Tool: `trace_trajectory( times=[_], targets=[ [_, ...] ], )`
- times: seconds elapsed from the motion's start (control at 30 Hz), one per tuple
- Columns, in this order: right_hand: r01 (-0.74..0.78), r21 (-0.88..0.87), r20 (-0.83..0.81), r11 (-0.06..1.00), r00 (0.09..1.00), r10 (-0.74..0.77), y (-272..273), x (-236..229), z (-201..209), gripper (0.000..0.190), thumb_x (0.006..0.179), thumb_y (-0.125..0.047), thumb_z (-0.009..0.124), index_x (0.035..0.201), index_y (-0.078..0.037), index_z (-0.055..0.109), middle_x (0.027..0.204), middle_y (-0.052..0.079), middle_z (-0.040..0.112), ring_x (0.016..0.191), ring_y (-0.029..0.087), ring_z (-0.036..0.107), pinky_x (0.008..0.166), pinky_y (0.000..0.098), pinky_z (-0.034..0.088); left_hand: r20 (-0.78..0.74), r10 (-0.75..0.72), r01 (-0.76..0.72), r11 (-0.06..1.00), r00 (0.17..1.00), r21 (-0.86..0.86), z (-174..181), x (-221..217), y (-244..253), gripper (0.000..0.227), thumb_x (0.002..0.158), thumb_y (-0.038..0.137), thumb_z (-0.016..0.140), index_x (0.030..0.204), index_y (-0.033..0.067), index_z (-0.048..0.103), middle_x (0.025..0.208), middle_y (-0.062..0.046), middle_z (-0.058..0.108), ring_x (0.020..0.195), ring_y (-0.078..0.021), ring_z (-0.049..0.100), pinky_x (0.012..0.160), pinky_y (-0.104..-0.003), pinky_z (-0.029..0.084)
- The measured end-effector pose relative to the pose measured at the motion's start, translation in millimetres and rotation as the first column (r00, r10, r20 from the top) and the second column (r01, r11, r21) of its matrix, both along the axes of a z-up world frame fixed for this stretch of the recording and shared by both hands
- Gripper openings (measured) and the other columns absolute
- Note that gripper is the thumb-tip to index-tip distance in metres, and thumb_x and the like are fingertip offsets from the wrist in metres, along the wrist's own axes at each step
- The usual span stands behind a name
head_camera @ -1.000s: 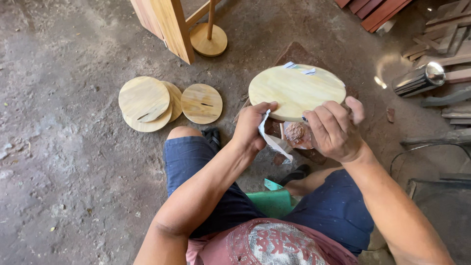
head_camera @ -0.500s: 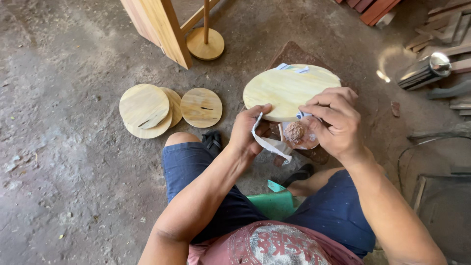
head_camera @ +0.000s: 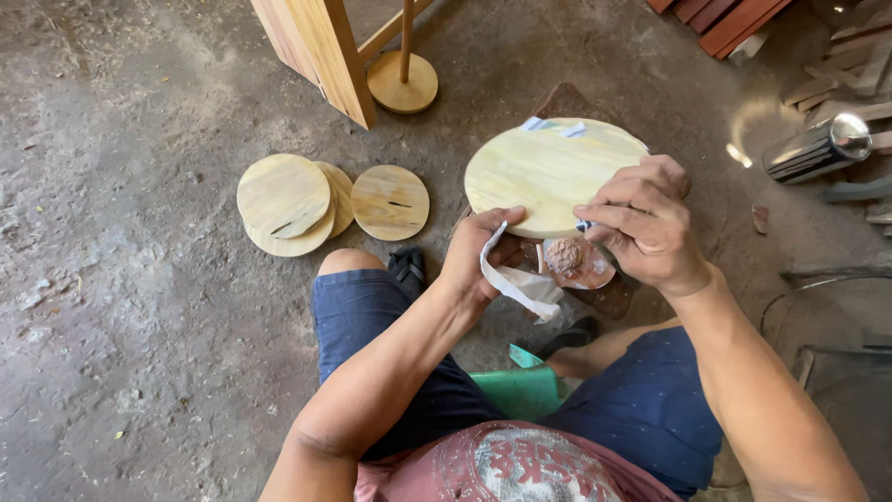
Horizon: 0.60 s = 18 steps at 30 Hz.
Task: The person sits on a small stool and uses a putty knife to apply a brown filler paste from a wooden scoop onto circular wooden discs. The person spreads the filler into surface imperfections on each disc and sets them aside.
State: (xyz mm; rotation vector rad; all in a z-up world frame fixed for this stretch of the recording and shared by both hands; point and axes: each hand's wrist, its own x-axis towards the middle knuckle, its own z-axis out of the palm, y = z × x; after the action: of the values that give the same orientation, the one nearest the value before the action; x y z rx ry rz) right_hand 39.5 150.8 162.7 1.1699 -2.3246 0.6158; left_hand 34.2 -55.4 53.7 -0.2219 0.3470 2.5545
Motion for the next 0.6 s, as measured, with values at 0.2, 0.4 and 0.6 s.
trace_trajectory(
  times=[0.2, 0.4, 0.6],
  targets=[
    [0.064, 0.077, -0.057, 0.995, 0.997, -0.060, 3, -1, -15, 0.011, 0.092, -0.017, 0.079, 0.102, -0.011, 0.077, 0.101, 0.001, 0.068, 0.104, 0.022, 0.062, 0.111, 0.0465, 0.034, 0.262, 0.035, 0.047, 0.952, 0.964, -0.303, 4, 2, 4, 0.010, 0.094, 0.004, 0.050, 0.094, -0.0029, 0.058, 0.071, -0.010, 0.061, 0.048, -0.0155, 0.057, 0.048, -0.030, 0.048],
    [0.136, -0.092, -0.069, 0.986, 0.987, -0.143, -5, -4, -18, 0.052, 0.090, -0.047, 0.073, 0.123, -0.006, 0.067, 0.122, 0.010, 0.061, 0.121, 0.027, 0.053, 0.111, 0.0475, 0.037, 0.027, 0.005, -0.005, 1.000, 1.000, 0.010, -9, -1, 5, 0.014, 0.095, 0.013, 0.066, 0.086, 0.0051, 0.058, 0.050, 0.001, 0.047, 0.036, -0.0084, 0.038, 0.036, -0.025, 0.030],
    [0.304, -0.484, 0.035, 0.820, 0.944, -0.328, -5, 29, -37, 0.063, 0.099, -0.048, 0.072, 0.137, -0.001, 0.052, 0.138, 0.014, 0.052, 0.132, 0.027, 0.048, 0.117, 0.0415, 0.039, -0.034, -0.018, 0.022, 0.992, 0.999, 0.127, -31, -4, 2, 0.020, 0.092, 0.019, 0.066, 0.080, 0.0062, 0.058, 0.041, 0.002, 0.039, 0.034, -0.0104, 0.032, 0.036, -0.027, 0.024]
  ],
)
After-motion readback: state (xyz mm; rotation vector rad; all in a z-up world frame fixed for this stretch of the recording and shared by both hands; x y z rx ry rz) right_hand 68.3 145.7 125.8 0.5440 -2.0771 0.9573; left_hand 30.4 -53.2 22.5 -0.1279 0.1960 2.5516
